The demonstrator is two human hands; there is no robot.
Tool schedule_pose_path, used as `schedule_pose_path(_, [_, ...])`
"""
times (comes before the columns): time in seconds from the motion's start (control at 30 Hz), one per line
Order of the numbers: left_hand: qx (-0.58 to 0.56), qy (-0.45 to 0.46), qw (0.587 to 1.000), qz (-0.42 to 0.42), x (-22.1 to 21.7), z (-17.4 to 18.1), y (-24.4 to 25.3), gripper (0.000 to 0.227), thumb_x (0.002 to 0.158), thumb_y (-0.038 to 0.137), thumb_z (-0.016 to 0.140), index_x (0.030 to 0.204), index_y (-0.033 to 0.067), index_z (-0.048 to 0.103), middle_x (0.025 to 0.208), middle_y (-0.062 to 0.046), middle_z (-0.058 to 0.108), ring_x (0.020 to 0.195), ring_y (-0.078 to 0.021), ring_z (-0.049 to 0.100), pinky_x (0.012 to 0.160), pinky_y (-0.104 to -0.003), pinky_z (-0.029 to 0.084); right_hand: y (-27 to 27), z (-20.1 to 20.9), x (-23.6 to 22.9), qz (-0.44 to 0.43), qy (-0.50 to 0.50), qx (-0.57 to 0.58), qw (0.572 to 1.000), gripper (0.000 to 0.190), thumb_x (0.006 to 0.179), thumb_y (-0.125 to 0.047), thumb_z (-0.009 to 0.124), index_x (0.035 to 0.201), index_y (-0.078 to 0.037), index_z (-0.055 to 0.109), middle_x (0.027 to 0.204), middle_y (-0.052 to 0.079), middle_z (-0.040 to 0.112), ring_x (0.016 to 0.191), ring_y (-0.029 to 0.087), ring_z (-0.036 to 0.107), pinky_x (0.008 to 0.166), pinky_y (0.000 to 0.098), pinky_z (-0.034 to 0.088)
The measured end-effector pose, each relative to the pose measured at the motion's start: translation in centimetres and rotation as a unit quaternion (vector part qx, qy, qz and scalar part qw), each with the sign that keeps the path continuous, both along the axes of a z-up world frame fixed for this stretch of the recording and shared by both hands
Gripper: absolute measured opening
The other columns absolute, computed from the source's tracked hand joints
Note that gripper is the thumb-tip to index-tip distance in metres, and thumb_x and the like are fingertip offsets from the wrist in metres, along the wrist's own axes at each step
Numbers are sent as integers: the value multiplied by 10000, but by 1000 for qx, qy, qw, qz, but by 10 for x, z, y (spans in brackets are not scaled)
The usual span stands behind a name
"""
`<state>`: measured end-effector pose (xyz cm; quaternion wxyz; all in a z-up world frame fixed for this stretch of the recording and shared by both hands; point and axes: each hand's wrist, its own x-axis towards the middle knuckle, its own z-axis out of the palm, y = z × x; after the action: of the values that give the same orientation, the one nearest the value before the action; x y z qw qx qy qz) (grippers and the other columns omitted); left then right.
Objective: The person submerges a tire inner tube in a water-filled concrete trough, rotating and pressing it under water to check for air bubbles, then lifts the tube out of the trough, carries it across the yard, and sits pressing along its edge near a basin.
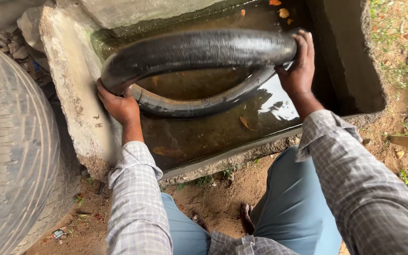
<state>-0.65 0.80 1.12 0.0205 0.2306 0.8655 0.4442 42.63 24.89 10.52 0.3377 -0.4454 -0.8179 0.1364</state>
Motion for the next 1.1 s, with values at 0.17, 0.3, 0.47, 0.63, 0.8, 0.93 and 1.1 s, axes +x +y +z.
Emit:
schedule_pose_path(0.17, [-23, 26, 999, -10, -5, 20, 4, 873, 890, 131, 893, 1548, 23, 329, 1496, -262, 472, 1317, -438, 562, 1048, -483, 542, 20, 47, 5, -14, -68, 56, 996, 819, 777, -100, 939, 1481, -109, 519, 1547, 152, 535, 1439, 393, 499, 1191, 465, 442])
schedule_pose_path(0.3, [-38, 18, 999, -10, 0, 47, 5, 897, 848, 157, 887, 1552, 58, 340, 1483, -244, 493, 1309, -425, 580, 1041, -495, 552, 30, 87, 4, -10, -106, 76, 991, 800, 760, -152, 893, 1481, -130, 547, 1478, 149, 594, 1356, 387, 553, 1111, 468, 477])
schedule_pose_path(0.47, [-65, -26, 998, -9, 9, 85, 6, 931, 876, 258, 895, 1566, 71, 298, 1427, -247, 499, 1275, -430, 569, 979, -507, 551, 49, 131, 3, -47, -175, -9, 983, 743, 813, -306, 923, 1441, -142, 561, 1310, 124, 668, 1241, 364, 615, 995, 487, 517])
schedule_pose_path(0.63, [-111, -28, 993, -20, 12, 106, 6, 954, 835, 253, 909, 1551, 82, 302, 1408, -251, 497, 1257, -438, 566, 975, -518, 542, 70, 138, 3, -72, -202, -34, 976, 662, 801, -468, 935, 1269, -100, 644, 1168, 162, 713, 1040, 352, 690, 858, 463, 550])
schedule_pose_path(0.8, [-148, 3, 989, -33, 19, 95, -3, 938, 825, 306, 929, 1527, 97, 345, 1353, -234, 559, 1253, -457, 558, 949, -555, 521, 81, 121, 2, -90, -224, -52, 969, 603, 844, -486, 913, 1230, -101, 657, 1121, 179, 732, 1014, 367, 704, 857, 476, 558])
schedule_pose_path(0.93, [-183, -5, 983, -32, 12, 79, -3, 896, 826, 395, 916, 1499, 93, 407, 1323, -221, 618, 1191, -452, 606, 961, -541, 518, 90, 107, -4, -47, -149, -3, 988, 807, 794, -443, 957, 1386, -112, 518, 1185, 178, 720, 1053, 411, 676, 868, 502, 534])
schedule_pose_path(1.1, [-213, -29, 976, -18, 12, 73, 0, 911, 762, 382, 909, 1503, 148, 432, 1311, -211, 625, 1163, -432, 624, 932, -537, 523, 93, 73, -12, -29, -106, -40, 993, 842, 777, -434, 968, 1372, -146, 446, 1272, 131, 706, 1180, 367, 654, 932, 552, 438])
